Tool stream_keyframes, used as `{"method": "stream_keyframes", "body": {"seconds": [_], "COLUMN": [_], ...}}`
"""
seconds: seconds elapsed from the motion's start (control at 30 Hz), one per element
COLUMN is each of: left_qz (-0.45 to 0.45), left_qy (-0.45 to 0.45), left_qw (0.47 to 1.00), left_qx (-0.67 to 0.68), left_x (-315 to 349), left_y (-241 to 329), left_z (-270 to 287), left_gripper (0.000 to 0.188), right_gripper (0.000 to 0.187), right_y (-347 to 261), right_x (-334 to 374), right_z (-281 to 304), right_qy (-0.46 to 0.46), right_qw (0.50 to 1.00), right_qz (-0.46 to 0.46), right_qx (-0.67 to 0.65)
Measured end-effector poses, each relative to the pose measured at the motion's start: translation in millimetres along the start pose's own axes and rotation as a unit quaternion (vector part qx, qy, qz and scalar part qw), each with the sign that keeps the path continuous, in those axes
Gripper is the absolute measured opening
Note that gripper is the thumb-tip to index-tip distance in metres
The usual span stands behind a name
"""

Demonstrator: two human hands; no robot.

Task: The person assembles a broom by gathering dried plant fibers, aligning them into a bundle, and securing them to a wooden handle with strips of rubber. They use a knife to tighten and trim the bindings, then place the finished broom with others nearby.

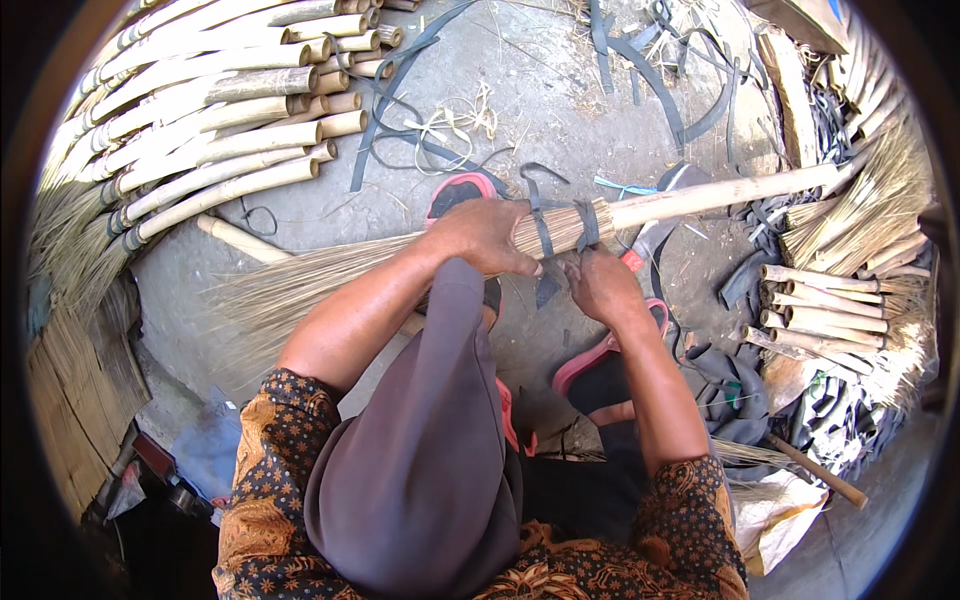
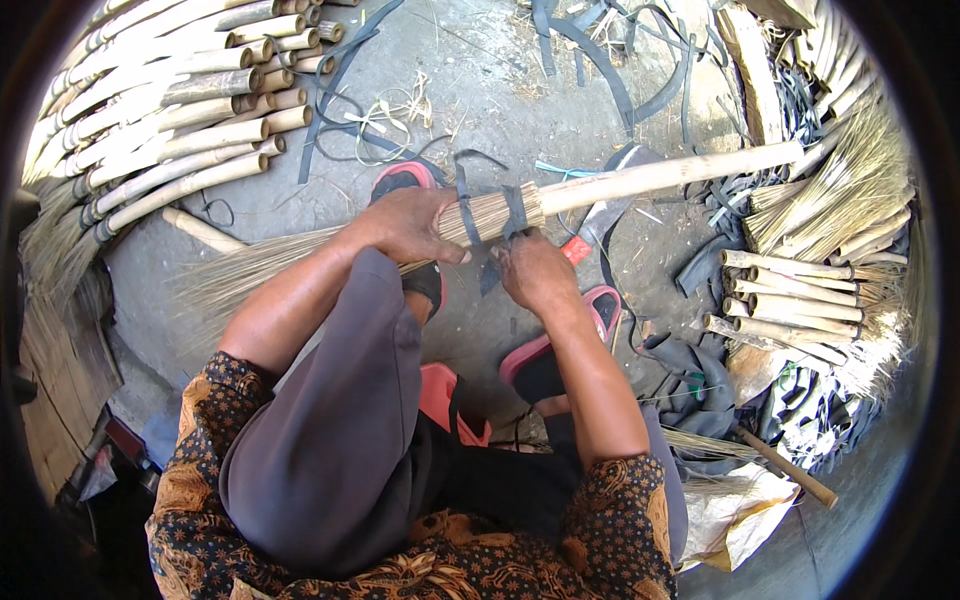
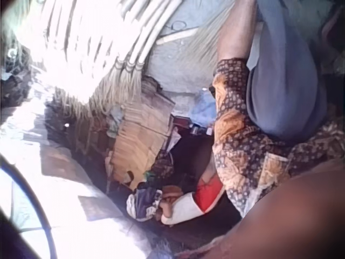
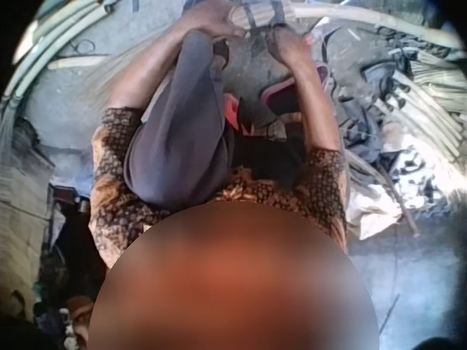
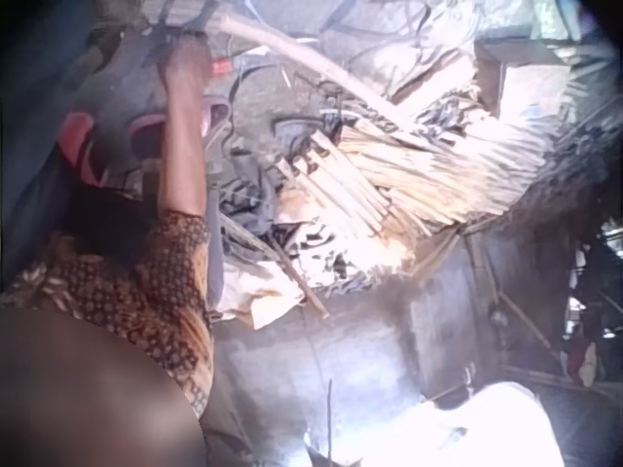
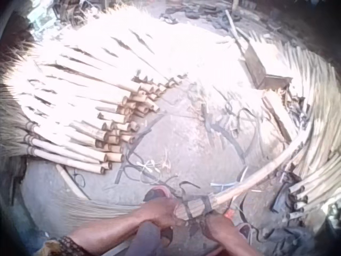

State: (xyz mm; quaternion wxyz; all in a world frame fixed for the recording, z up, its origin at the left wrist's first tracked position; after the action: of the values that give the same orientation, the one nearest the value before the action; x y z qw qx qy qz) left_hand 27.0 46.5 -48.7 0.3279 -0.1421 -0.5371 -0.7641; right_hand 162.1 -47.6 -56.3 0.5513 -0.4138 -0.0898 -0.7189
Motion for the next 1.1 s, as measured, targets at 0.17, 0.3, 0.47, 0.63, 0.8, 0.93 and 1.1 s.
{"method": "stream_keyframes", "body": {"seconds": [0.17,0.3,0.47,0.63,0.8,0.93,1.1], "left_qz": [0.11,0.133,0.131,0.124,0.131,0.085,0.104], "left_qy": [0.039,0.043,0.048,0.083,0.067,-0.012,-0.277], "left_qw": [0.988,0.983,0.985,0.978,0.983,0.996,0.876], "left_qx": [-0.106,-0.121,-0.1,-0.145,-0.107,0.009,0.382], "left_x": [-5.1,-5.1,-8.1,-3.6,-3.9,-15.9,-16.5], "left_y": [-7.4,3.3,3.8,3.9,0.3,-17.6,-26.7], "left_z": [-5.4,-7.7,-12.0,-13.2,-12.3,-18.6,-56.7], "left_gripper": [0.065,0.065,0.068,0.064,0.069,0.062,0.062], "right_gripper": [0.041,0.043,0.038,0.027,0.03,0.024,0.015], "right_y": [-27.8,-42.9,-35.4,-10.6,-31.9,-5.0,8.9], "right_x": [-9.6,-43.3,-16.2,13.3,32.7,51.0,40.8], "right_z": [64.1,46.1,25.8,-10.8,11.3,-17.1,-64.2], "right_qy": [0.188,0.019,-0.001,0.035,0.168,0.082,-0.062], "right_qw": [0.967,0.955,0.88,0.884,0.925,0.9,0.678], "right_qz": [0.012,-0.055,-0.072,-0.128,0.062,-0.013,-0.094], "right_qx": [-0.17,-0.291,-0.469,-0.449,-0.336,-0.427,-0.727]}}
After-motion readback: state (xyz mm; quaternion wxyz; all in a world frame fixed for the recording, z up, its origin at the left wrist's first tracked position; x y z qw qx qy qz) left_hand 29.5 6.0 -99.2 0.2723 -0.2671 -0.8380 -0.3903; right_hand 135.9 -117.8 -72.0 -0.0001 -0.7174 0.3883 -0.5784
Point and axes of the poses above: each hand's wrist, its own x-axis away from the middle knuckle, its own z-axis out of the back of the hand, y = z × x, the point moved 9 cm from there along -x, towards the middle knuckle, and after that the axes turned 1 degree about -z, right-handed, at the moved point
